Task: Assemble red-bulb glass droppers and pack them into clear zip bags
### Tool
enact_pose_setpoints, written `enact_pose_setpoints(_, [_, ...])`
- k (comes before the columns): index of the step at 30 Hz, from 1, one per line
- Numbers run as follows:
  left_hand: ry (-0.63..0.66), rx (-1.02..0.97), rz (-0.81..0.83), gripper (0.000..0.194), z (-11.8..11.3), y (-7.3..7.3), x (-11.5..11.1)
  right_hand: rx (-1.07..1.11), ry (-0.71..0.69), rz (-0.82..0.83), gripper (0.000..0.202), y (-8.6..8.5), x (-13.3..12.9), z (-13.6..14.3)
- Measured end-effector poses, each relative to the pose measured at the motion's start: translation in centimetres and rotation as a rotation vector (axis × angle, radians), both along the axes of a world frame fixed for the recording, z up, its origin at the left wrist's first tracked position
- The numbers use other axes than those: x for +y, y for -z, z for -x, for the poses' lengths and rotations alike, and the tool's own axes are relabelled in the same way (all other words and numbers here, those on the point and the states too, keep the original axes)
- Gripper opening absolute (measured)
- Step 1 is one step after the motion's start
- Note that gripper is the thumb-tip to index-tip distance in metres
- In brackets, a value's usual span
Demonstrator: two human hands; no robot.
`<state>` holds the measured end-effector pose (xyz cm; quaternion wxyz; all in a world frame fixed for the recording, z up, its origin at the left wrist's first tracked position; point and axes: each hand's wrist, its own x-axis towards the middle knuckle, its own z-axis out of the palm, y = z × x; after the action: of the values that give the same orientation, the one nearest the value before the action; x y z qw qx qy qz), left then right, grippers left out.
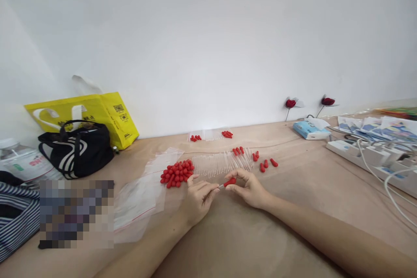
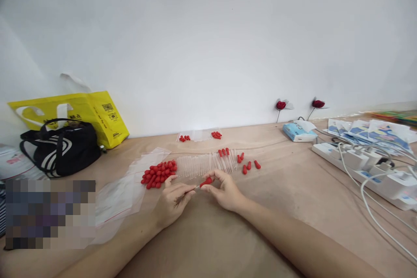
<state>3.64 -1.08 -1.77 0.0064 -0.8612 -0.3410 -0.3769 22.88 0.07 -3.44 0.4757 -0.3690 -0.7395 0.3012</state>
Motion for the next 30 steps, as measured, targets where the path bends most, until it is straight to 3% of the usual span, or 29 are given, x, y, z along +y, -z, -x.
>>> enact_pose_setpoints(3, [0.026, 0.018, 0.057, 0.022, 0.1, -0.4, -0.1, 0.181, -0.02, 0.085, 0.027, -0.3, 0.7, 0.3])
enact_pose_setpoints(6, [0.013, 0.007, 0.121, 0.028, 0.3, -0.8, -0.2, 0.265, 0.06, 0.184, 0.036, -1.3, 2.9, -0.6])
enact_pose_setpoints(9, [-0.022, -0.012, 0.135, 0.023, 0.2, -0.8, -0.2, 0.209, 0.288, 0.242, 0.039, -2.5, 6.2, -3.0])
enact_pose_setpoints(11, [-0.028, -0.013, 0.124, 0.02, 0.1, -0.7, -0.1, -0.035, 0.523, 0.29, 0.043, -3.1, 8.4, -4.8])
enact_pose_setpoints(13, [-0.022, -0.012, 0.112, 0.018, 0.0, -0.6, -0.2, -0.118, 0.594, 0.318, 0.041, -3.3, 10.0, -6.3])
enact_pose_setpoints(18, [-0.031, 0.003, 0.136, 0.019, -0.1, -0.5, -0.2, -0.33, 0.657, 0.35, 0.025, -2.3, 11.6, -7.5])
enact_pose_setpoints(24, [-0.074, 0.039, 0.125, 0.017, -0.3, -0.4, -0.2, -0.5, 0.663, 0.34, 0.026, -1.6, 11.6, -6.5])
enact_pose_setpoints(30, [-0.297, 0.113, 0.1, 0.013, -1.5, -0.1, 0.7, -0.56, 0.662, 0.34, 0.033, -1.8, 11.4, -7.1])
